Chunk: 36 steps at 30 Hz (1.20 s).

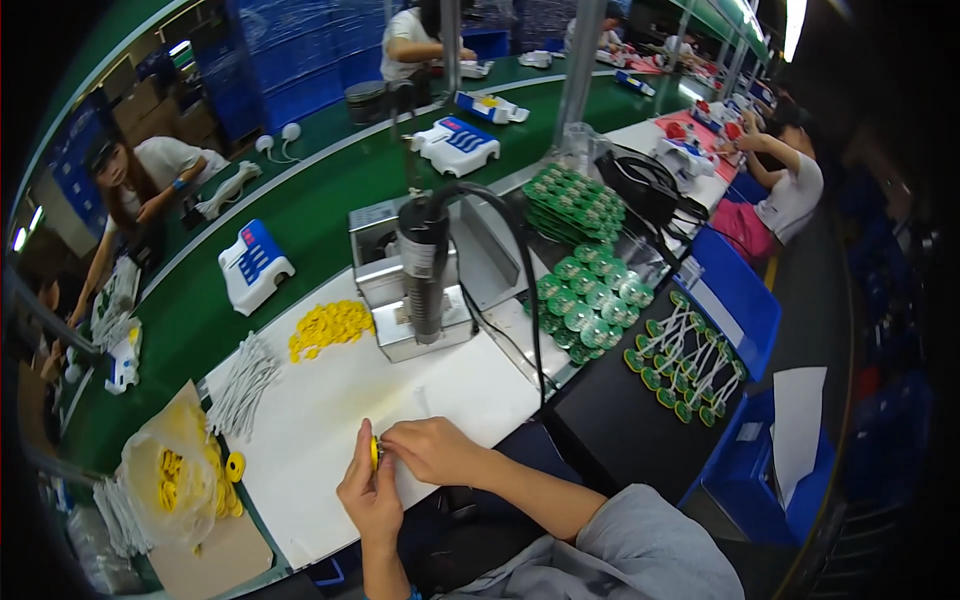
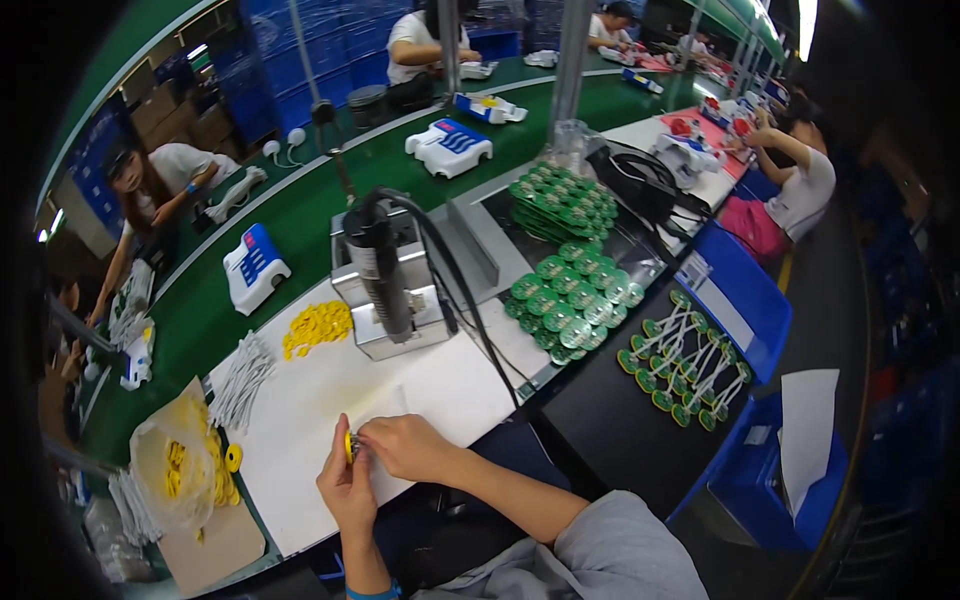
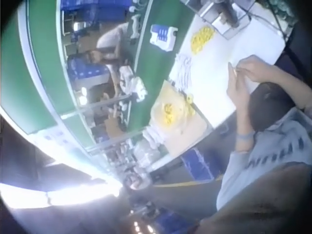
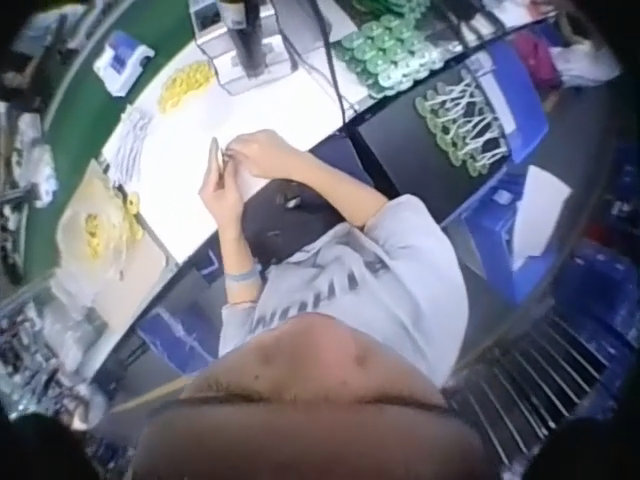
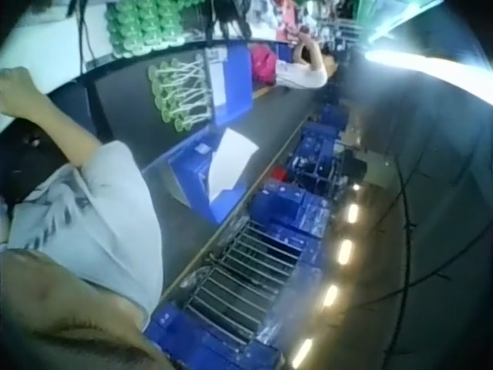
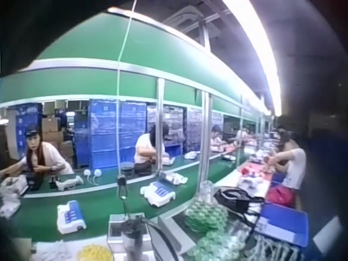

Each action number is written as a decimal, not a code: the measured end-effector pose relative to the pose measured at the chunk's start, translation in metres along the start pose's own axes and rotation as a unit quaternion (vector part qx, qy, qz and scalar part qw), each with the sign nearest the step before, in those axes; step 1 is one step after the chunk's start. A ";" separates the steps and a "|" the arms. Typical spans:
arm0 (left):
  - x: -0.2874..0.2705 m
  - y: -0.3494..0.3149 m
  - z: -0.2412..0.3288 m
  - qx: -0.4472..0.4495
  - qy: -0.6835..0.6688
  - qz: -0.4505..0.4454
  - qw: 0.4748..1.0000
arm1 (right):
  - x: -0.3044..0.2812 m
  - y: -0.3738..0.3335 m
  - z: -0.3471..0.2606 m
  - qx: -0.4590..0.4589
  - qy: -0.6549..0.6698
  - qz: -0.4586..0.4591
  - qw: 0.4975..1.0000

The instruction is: The recorder is seen assembling small green circuit board components onto yellow circular bases and using a hand-held tool for processing on a factory assembly line.

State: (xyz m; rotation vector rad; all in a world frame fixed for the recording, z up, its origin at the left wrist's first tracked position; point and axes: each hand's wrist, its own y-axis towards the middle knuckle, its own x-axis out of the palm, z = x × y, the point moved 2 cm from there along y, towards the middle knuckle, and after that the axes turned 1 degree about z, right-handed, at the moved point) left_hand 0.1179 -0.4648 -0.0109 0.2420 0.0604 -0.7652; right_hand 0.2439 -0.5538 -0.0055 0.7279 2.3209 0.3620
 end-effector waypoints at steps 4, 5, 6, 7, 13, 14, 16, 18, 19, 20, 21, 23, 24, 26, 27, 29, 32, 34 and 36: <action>0.018 -0.005 0.014 -0.002 0.002 -0.018 1.000 | -0.015 -0.012 0.004 0.006 -0.010 0.002 1.000; 0.020 -0.006 0.014 -0.002 0.000 -0.021 1.000 | -0.017 -0.014 0.004 0.008 -0.004 0.008 1.000; 0.022 -0.007 0.012 -0.010 -0.038 -0.003 0.999 | -0.020 -0.016 0.002 0.010 0.003 0.014 1.000; 0.024 -0.009 0.013 -0.018 -0.075 0.016 0.997 | -0.024 -0.018 -0.002 0.011 -0.001 0.017 1.000; 0.019 -0.025 0.033 -0.025 -0.178 0.094 0.979 | -0.043 -0.020 -0.027 0.050 -0.056 -0.018 0.997; 0.018 -0.029 0.037 -0.007 -0.176 0.083 0.981 | -0.043 -0.023 -0.031 0.050 -0.063 -0.016 0.997; 0.010 -0.036 0.034 0.022 -0.208 0.059 0.976 | -0.040 -0.025 -0.038 0.051 -0.087 0.006 0.995; -0.001 -0.040 0.034 0.027 -0.254 0.029 0.967 | -0.036 -0.026 -0.044 0.055 -0.085 0.000 0.995; -0.004 -0.043 0.034 0.029 -0.294 -0.002 0.955 | -0.034 -0.027 -0.047 0.061 -0.077 -0.007 0.995; -0.005 -0.045 0.039 0.025 -0.311 -0.017 0.950 | -0.034 -0.027 -0.052 0.058 -0.081 -0.007 0.995; -0.008 -0.047 0.045 0.029 -0.314 -0.016 0.949 | -0.033 -0.027 -0.057 0.064 -0.088 -0.019 0.994; -0.012 -0.050 0.053 -0.026 -0.353 -0.051 0.934 | -0.031 -0.026 -0.064 0.067 -0.098 -0.031 0.992; -0.015 -0.051 0.051 -0.028 -0.355 -0.055 0.933 | -0.031 -0.026 -0.067 0.068 -0.095 -0.030 0.993; -0.018 -0.054 0.056 -0.040 -0.372 -0.048 0.926 | -0.028 -0.028 -0.072 0.066 -0.095 -0.029 0.993; -0.019 -0.054 0.059 -0.056 -0.386 -0.042 0.920 | -0.025 -0.029 -0.071 0.072 -0.092 -0.014 0.993; -0.018 -0.057 0.068 -0.042 -0.351 -0.036 0.935 | -0.026 -0.030 -0.075 0.076 -0.090 0.002 0.993; -0.017 -0.059 0.073 -0.022 -0.308 -0.011 0.951 | -0.031 -0.031 -0.083 0.080 -0.073 0.004 0.994; -0.019 -0.059 0.070 -0.012 -0.301 0.006 0.954 | -0.033 -0.030 -0.091 0.062 -0.054 0.021 0.996; -0.022 -0.059 0.069 0.013 -0.269 0.046 0.962 | -0.035 -0.032 -0.096 0.051 -0.029 0.018 0.998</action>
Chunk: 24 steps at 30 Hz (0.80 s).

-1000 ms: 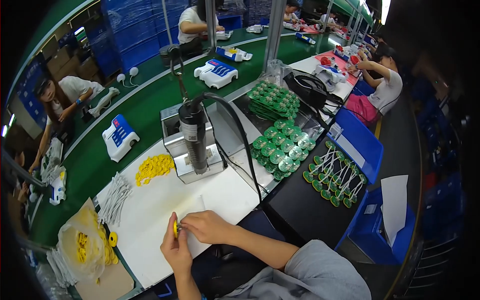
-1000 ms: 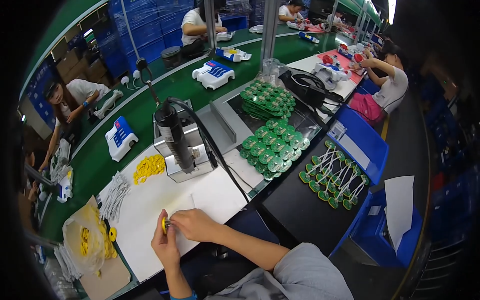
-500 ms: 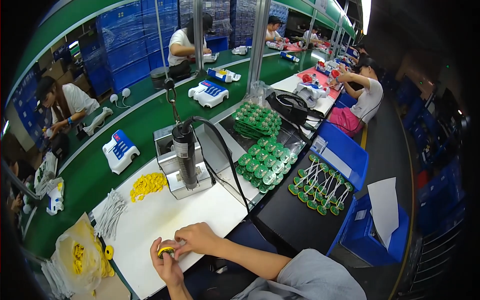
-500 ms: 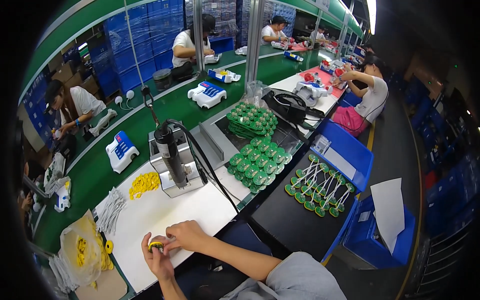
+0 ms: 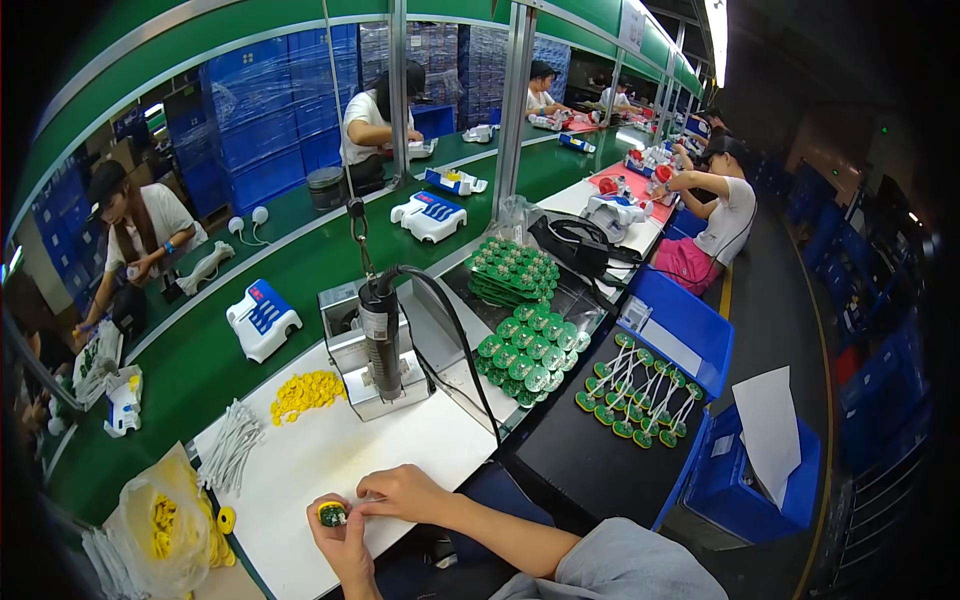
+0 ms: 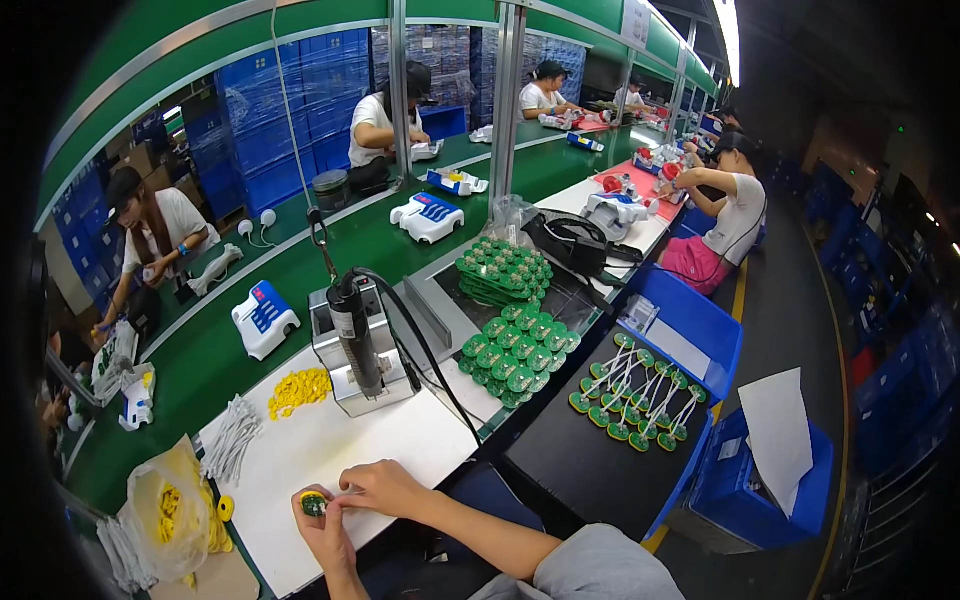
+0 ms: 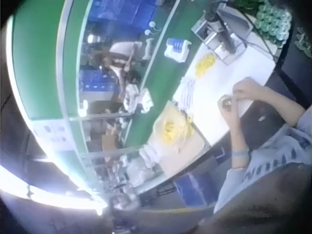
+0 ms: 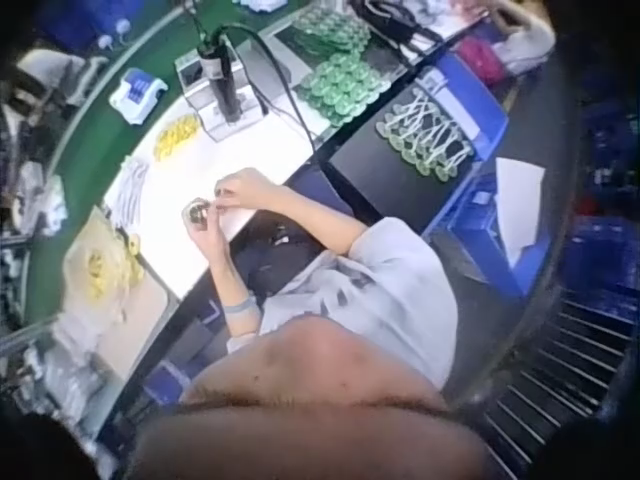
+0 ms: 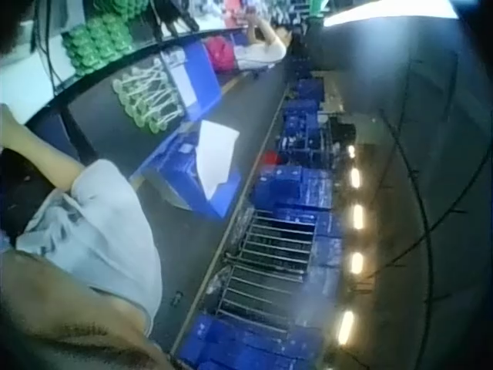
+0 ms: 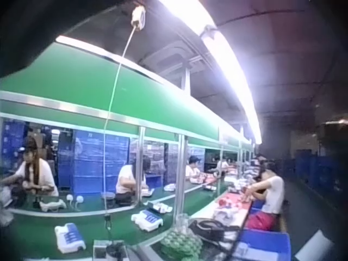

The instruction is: The recorder is seen assembling small green circuit board components onto yellow circular bases and using a hand-held tool for processing on a factory assembly line.

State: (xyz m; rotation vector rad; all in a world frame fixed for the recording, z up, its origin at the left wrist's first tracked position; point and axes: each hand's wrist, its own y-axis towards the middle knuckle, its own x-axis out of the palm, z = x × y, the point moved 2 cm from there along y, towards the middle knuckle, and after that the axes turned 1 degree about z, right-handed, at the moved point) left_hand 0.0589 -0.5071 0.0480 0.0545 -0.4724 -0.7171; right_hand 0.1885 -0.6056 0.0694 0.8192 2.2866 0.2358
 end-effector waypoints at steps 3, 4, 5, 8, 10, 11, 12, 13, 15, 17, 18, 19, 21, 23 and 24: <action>0.000 -0.005 0.010 -0.058 -0.017 0.039 0.997 | -0.007 -0.004 -0.010 -0.079 0.014 0.000 0.997; 0.003 -0.007 0.016 -0.057 -0.019 0.039 0.997 | -0.011 -0.006 -0.016 -0.145 0.002 0.006 0.989; 0.004 -0.008 0.025 -0.058 -0.028 0.081 0.995 | -0.014 -0.007 -0.023 -0.165 0.000 -0.003 0.986; -0.011 -0.005 0.024 -0.031 -0.012 0.132 0.991 | -0.017 -0.016 -0.029 -0.164 -0.053 0.018 0.985; -0.019 -0.003 0.022 -0.042 -0.060 0.144 0.987 | -0.017 -0.022 -0.033 -0.128 -0.051 0.029 0.990; -0.025 -0.005 0.018 -0.041 -0.063 0.145 0.987 | -0.016 -0.025 -0.035 -0.089 -0.046 0.042 0.994; -0.030 -0.007 0.014 -0.025 -0.031 0.105 0.994 | -0.012 -0.027 -0.039 -0.092 -0.047 0.041 0.994; -0.034 -0.009 0.011 -0.009 0.001 0.065 0.998 | -0.011 -0.030 -0.040 -0.025 -0.035 0.070 0.997; -0.028 -0.016 0.015 0.012 0.087 -0.010 0.996 | -0.012 -0.030 -0.038 0.045 -0.023 0.097 0.994; -0.024 -0.018 0.011 0.036 0.092 -0.027 0.995 | -0.016 -0.029 -0.035 0.112 -0.081 0.066 0.988; -0.022 -0.017 0.013 0.043 0.113 -0.047 0.992 | -0.019 -0.030 -0.036 0.110 -0.080 0.068 0.988; -0.020 -0.017 0.015 0.050 0.134 -0.067 0.988 | -0.023 -0.032 -0.037 0.095 -0.074 0.084 0.989; -0.016 -0.015 0.021 0.037 0.112 -0.038 0.992 | -0.032 -0.037 -0.038 0.078 -0.068 0.102 0.989; -0.013 -0.014 0.027 0.006 0.078 0.013 0.997 | -0.043 -0.046 -0.039 0.050 0.066 0.147 0.986; -0.012 -0.014 0.024 -0.017 0.049 0.014 0.999 | -0.050 -0.051 -0.041 0.049 0.067 0.147 0.986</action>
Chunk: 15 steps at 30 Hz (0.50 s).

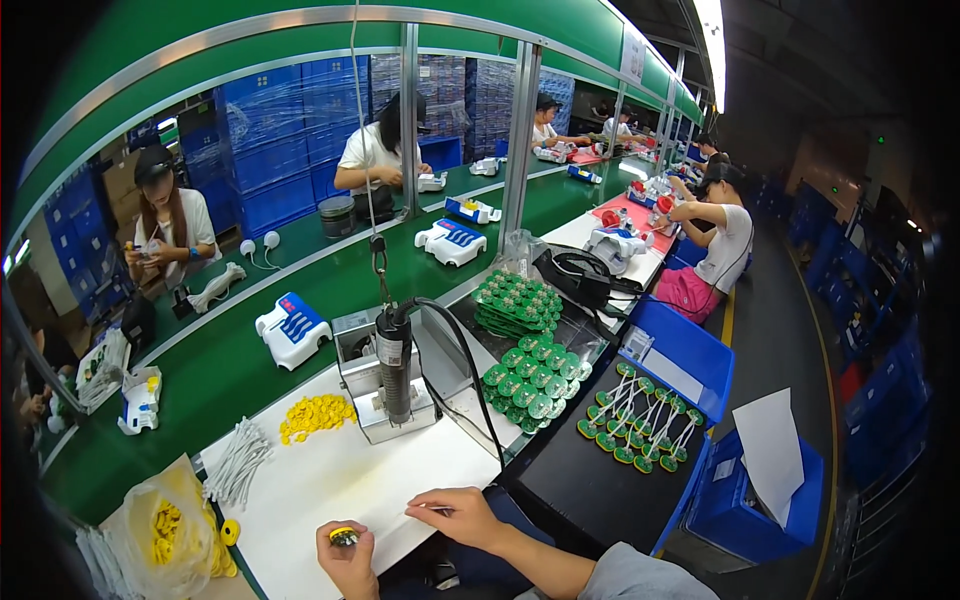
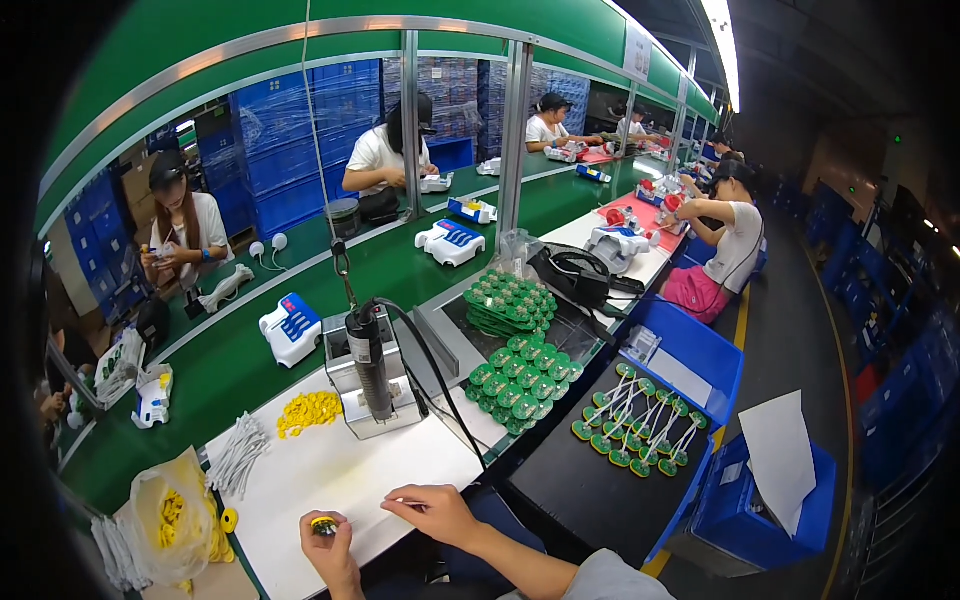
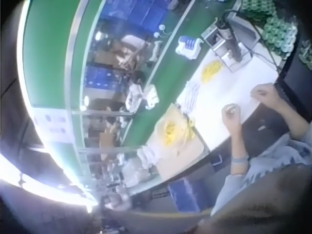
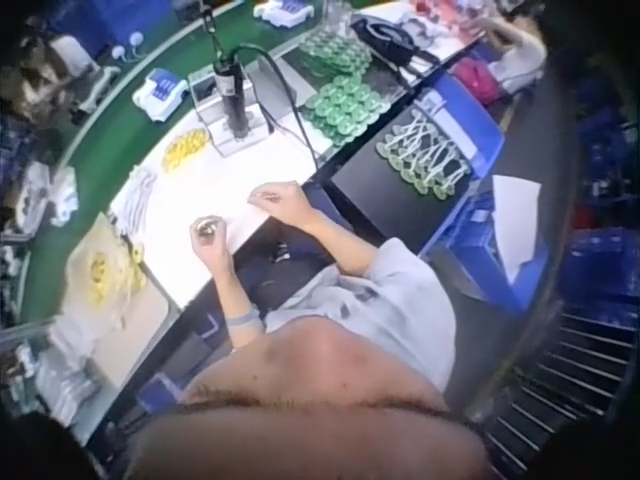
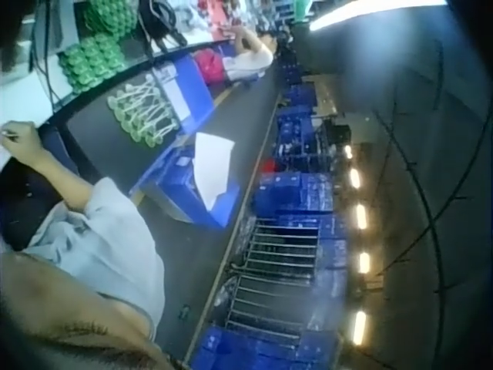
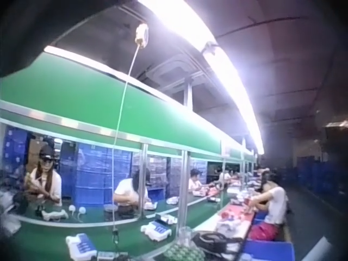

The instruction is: The recorder is seen assembling small green circuit board components onto yellow circular bases and using a hand-held tool for processing on a factory assembly line.

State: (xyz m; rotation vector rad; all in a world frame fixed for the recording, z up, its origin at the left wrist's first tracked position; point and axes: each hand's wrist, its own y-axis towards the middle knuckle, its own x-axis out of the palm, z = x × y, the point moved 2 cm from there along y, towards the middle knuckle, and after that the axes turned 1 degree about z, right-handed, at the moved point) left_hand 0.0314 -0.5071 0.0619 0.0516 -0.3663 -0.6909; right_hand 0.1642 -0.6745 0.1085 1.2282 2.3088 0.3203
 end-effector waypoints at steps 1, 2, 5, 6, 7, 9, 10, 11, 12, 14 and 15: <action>0.002 -0.002 0.002 0.000 0.001 0.000 1.000 | -0.009 -0.004 -0.002 0.032 0.056 0.013 0.998; 0.006 -0.004 0.009 -0.033 -0.026 -0.004 0.999 | -0.017 -0.009 -0.003 0.064 0.111 0.028 0.991; 0.014 -0.010 -0.003 -0.105 -0.136 -0.010 0.985 | -0.030 -0.019 0.005 0.051 0.215 0.066 0.973; 0.016 -0.013 -0.011 -0.140 -0.218 -0.009 0.966 | -0.034 -0.021 0.008 0.020 0.270 0.086 0.959; 0.018 -0.015 -0.019 -0.174 -0.298 -0.008 0.938 | -0.040 -0.022 0.008 -0.013 0.198 0.081 0.977; 0.058 -0.026 -0.006 -0.145 -0.298 -0.039 0.943 | -0.047 -0.028 0.010 -0.044 0.104 -0.031 0.993; 0.074 -0.031 -0.004 -0.112 -0.270 -0.076 0.953 | -0.048 -0.028 0.006 -0.053 0.043 -0.065 0.996; 0.088 -0.034 -0.007 -0.077 -0.213 -0.125 0.966 | -0.049 -0.026 0.001 -0.090 0.011 -0.063 0.994; 0.102 -0.039 -0.008 -0.081 -0.222 -0.157 0.959 | -0.050 -0.025 -0.003 -0.127 -0.021 -0.060 0.990; 0.133 -0.046 -0.009 -0.096 -0.211 -0.202 0.952 | -0.059 -0.027 0.001 -0.143 -0.034 -0.010 0.989; 0.145 -0.048 -0.014 -0.107 -0.214 -0.229 0.944 | -0.066 -0.029 0.005 -0.145 -0.036 0.013 0.989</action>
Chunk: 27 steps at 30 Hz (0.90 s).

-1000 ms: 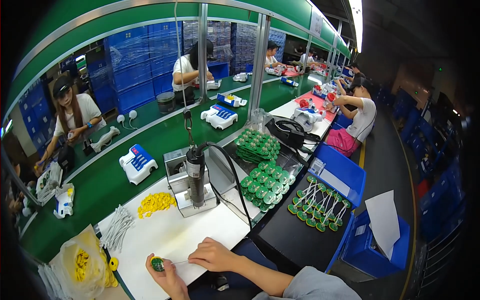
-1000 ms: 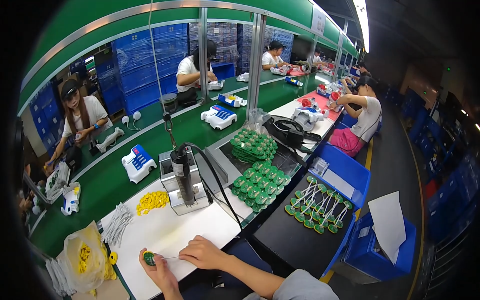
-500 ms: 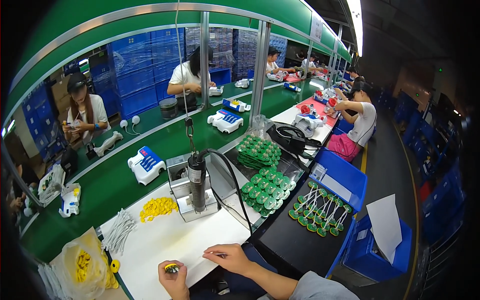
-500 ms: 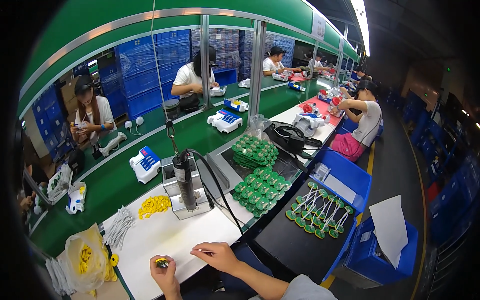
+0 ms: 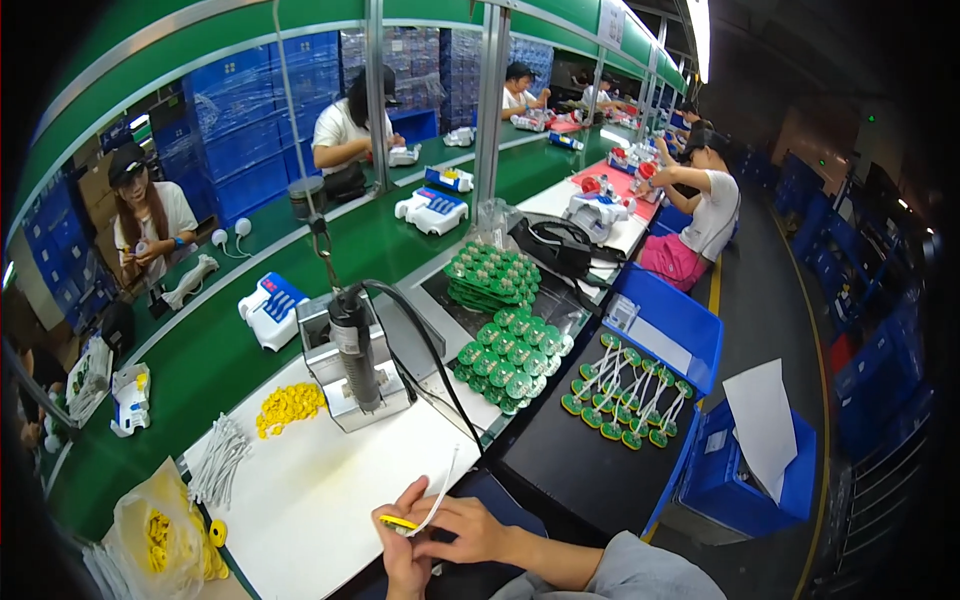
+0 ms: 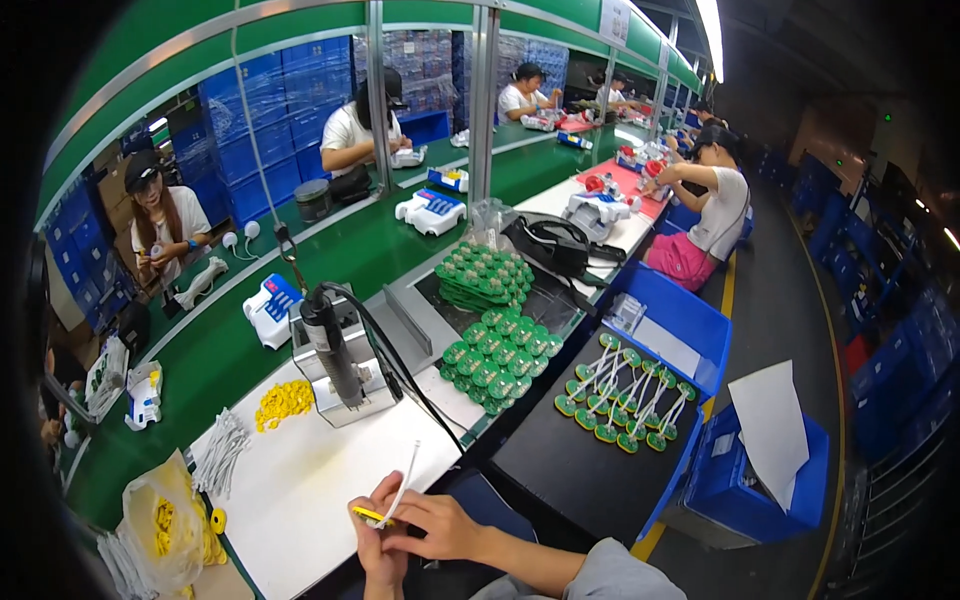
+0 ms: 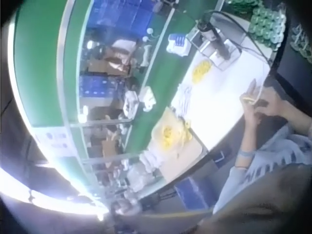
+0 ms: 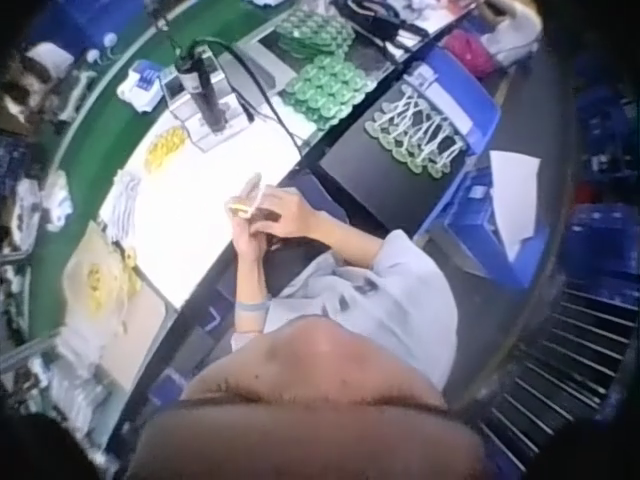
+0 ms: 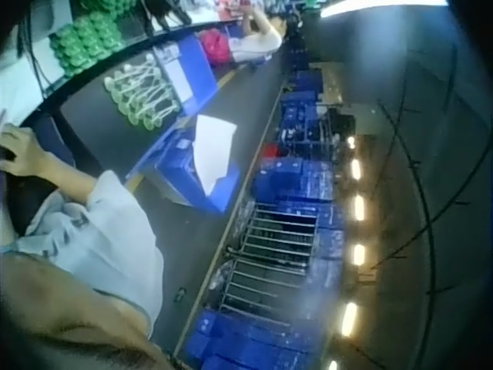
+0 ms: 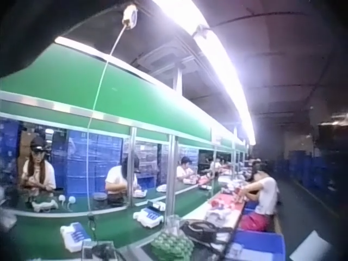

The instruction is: The recorder is seen assembling small green circuit board components onto yellow circular bases and using a hand-held tool for processing on a factory assembly line.

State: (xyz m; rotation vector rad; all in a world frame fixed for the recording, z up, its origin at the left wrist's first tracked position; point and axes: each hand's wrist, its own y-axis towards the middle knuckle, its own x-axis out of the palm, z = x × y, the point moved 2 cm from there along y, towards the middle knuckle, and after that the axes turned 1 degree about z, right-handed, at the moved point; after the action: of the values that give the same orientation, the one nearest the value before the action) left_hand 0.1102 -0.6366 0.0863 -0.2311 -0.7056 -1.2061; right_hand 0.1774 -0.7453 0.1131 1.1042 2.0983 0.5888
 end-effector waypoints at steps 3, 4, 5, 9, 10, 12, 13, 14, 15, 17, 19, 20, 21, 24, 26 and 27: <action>0.006 0.014 -0.032 -0.014 0.048 -0.093 0.994 | -0.031 -0.003 0.024 0.024 -0.033 0.009 0.999; 0.009 0.021 -0.038 -0.017 0.068 -0.119 0.990 | -0.045 -0.002 0.030 -0.005 -0.073 0.023 0.997; 0.002 0.023 -0.049 -0.038 0.096 -0.102 0.989 | -0.062 -0.006 0.042 0.007 -0.074 -0.007 0.997; -0.018 0.057 -0.052 0.007 0.221 -0.002 0.975 | -0.140 -0.030 0.086 0.091 -0.186 0.027 0.978; -0.028 0.062 -0.058 0.004 0.249 0.006 0.968 | -0.161 -0.040 0.098 0.105 -0.223 0.066 0.967; -0.042 0.065 -0.068 -0.011 0.279 0.032 0.960 | -0.202 -0.071 0.129 0.177 -0.293 0.123 0.931; -0.045 0.066 -0.072 -0.019 0.280 0.037 0.959 | -0.222 -0.080 0.135 0.252 -0.319 0.144 0.902; -0.045 0.067 -0.076 -0.021 0.279 0.017 0.960 | -0.246 -0.104 0.152 0.277 -0.352 0.173 0.877; -0.044 0.069 -0.079 -0.024 0.277 -0.004 0.960 | -0.268 -0.127 0.164 0.282 -0.399 0.197 0.850; -0.039 0.074 -0.088 -0.046 0.268 0.014 0.962 | -0.310 -0.178 0.182 0.335 -0.455 0.204 0.800; -0.040 0.076 -0.097 -0.052 0.323 0.000 0.945 | -0.333 -0.214 0.195 0.398 -0.452 0.207 0.771; -0.039 0.074 -0.101 -0.056 0.323 0.001 0.945 | -0.339 -0.226 0.198 0.408 -0.448 0.217 0.765; -0.037 0.074 -0.103 -0.056 0.327 0.011 0.943 | -0.345 -0.236 0.201 0.412 -0.448 0.214 0.764; -0.035 0.074 -0.111 -0.062 0.332 0.018 0.941 | -0.360 -0.270 0.222 0.434 -0.429 0.215 0.763; -0.036 0.074 -0.113 -0.066 0.337 0.019 0.939 | -0.368 -0.290 0.233 0.487 -0.387 0.226 0.750; -0.037 0.074 -0.115 -0.065 0.337 0.015 0.939 | -0.370 -0.298 0.238 0.535 -0.346 0.237 0.733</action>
State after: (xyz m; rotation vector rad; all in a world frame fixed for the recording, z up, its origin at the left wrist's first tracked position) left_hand 0.2144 -0.6407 -0.0095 0.0690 -0.0234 -1.2026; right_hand 0.3466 -1.1989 -0.1073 2.0804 1.3454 -0.9045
